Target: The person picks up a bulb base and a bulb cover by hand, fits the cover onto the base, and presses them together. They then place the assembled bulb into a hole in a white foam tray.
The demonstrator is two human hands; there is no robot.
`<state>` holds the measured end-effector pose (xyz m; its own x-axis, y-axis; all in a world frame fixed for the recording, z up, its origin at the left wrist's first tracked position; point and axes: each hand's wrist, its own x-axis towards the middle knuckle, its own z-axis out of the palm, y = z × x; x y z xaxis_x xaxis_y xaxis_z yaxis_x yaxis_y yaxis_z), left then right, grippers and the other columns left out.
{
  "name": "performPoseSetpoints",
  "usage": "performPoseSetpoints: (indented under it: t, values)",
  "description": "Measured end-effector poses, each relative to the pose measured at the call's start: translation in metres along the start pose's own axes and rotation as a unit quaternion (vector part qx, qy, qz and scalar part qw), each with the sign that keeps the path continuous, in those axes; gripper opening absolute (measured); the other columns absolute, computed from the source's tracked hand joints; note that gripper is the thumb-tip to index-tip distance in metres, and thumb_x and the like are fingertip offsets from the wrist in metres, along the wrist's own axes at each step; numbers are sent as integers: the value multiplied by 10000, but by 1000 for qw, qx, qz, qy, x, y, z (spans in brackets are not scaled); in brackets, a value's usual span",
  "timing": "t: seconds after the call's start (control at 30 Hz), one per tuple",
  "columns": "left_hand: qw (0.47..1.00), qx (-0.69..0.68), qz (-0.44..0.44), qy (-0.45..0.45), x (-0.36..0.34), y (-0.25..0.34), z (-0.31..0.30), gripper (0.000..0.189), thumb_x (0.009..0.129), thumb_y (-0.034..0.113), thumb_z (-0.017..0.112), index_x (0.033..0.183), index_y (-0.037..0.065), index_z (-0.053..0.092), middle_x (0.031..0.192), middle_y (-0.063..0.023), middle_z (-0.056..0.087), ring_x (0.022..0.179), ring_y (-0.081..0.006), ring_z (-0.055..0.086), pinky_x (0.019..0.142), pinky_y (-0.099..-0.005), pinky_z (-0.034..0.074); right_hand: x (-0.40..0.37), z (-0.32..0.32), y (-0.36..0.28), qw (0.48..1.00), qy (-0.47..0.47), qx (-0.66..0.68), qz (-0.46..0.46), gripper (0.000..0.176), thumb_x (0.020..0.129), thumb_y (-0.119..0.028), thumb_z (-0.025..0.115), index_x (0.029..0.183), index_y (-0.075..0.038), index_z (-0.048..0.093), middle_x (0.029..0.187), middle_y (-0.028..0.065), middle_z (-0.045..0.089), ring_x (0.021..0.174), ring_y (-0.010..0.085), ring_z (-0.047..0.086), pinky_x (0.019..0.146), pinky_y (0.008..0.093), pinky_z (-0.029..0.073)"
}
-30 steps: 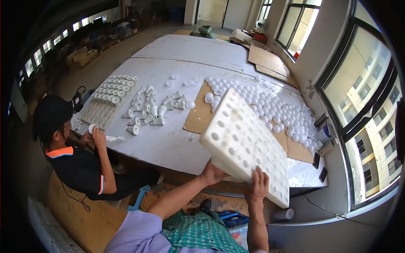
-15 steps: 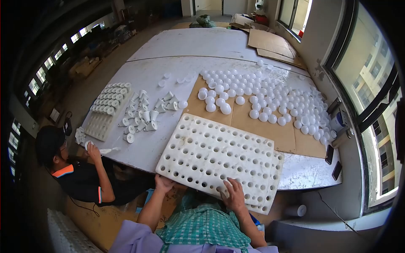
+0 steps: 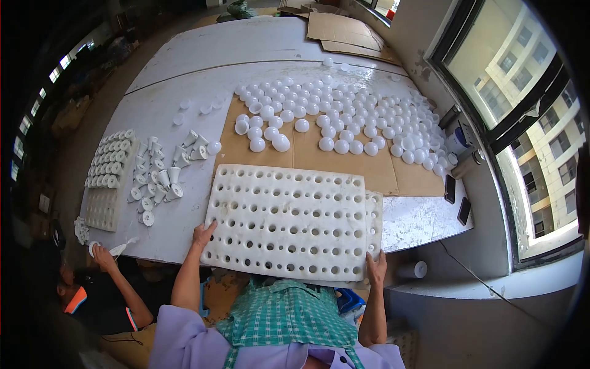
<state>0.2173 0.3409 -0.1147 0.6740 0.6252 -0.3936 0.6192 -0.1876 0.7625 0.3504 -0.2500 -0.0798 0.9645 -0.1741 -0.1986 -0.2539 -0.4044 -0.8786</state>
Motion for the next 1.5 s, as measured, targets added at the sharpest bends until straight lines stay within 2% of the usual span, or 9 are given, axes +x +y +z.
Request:
performPoseSetpoints:
  t: [0.07, 0.27, 0.47, 0.73, 0.87, 1.13, 1.2, 1.27, 1.5]
  values:
    - [1000, -18, 2, 0, 0, 9, -1, 557, 812, 432, 668, 1136, -20, 626, 1036, -100, 663, 934, -177, 603, 842, -314, 464, 7, 10, -8, 997, 29, -10, -69, 532, 839, -189, 657, 1271, 67, 482, 1162, 189, 590, 1041, 223, 575, 889, 321, 452]
    - [999, -23, 1, 36, 17, 16, -18, 573, 788, 473, 686, 1108, -2, 653, 995, -104, 672, 891, -183, 600, 817, -317, 466, 69, 52, -54, 970, -137, 202, 17, 677, 838, -226, 653, 1340, 126, 367, 1321, 241, 484, 1202, 274, 490, 1009, 329, 374]
    - [993, 64, 68, 67, 36, 18, -26, 628, 769, 508, 669, 1081, -37, 637, 1026, -216, 662, 977, -330, 626, 862, -387, 462, 79, 87, -60, 972, -223, 48, -56, 740, 800, -288, 686, 1402, -8, 361, 1278, 162, 537, 1166, 238, 507, 999, 322, 375]
    - [994, 27, 92, 60, 16, 24, -23, 583, 797, 446, 657, 1111, -44, 609, 1039, -223, 655, 989, -344, 618, 872, -389, 457, 53, 75, -102, 974, -180, -93, -100, 704, 770, -308, 716, 1307, 49, 432, 1165, 203, 593, 1075, 279, 571, 958, 359, 422]
    - [994, 30, 96, 37, 20, 30, -21, 567, 795, 422, 665, 1104, -49, 610, 1052, -231, 647, 994, -354, 613, 872, -394, 456, 61, 94, -38, 981, -84, -108, -138, 678, 744, -362, 724, 1242, 40, 498, 1064, 225, 632, 1001, 347, 605, 904, 401, 459]
    - [992, 106, 38, 58, 30, 42, -19, 587, 778, 347, 698, 1176, -59, 551, 1155, -260, 590, 1076, -399, 558, 936, -412, 429, 40, 83, -64, 982, -168, -29, -83, 694, 764, -314, 722, 1310, 18, 452, 1217, 211, 571, 1124, 294, 552, 962, 376, 422]
    - [955, 189, 151, 171, 17, 74, -10, 641, 758, 241, 695, 1277, -58, 466, 1275, -265, 510, 1189, -384, 486, 1019, -402, 376, 36, 81, -64, 990, -58, -125, -30, 748, 752, -333, 732, 1339, 15, 426, 1264, 246, 524, 1172, 340, 514, 982, 387, 418]
    - [955, 134, 235, 121, 1, 118, 20, 630, 720, 115, 714, 1271, -38, 451, 1335, -241, 457, 1251, -373, 422, 1052, -418, 347, 47, 71, -53, 995, -31, -87, -29, 764, 757, -317, 735, 1360, 8, 398, 1294, 242, 501, 1196, 333, 496, 989, 398, 413]
    - [863, 96, 481, -124, -48, 234, 180, 538, 708, 198, 749, 1163, -13, 553, 1351, -235, 448, 1270, -362, 421, 1054, -434, 346, 82, 25, -53, 999, 29, -4, -28, 765, 770, -275, 737, 1390, -27, 364, 1312, 247, 485, 1209, 340, 486, 962, 432, 434]
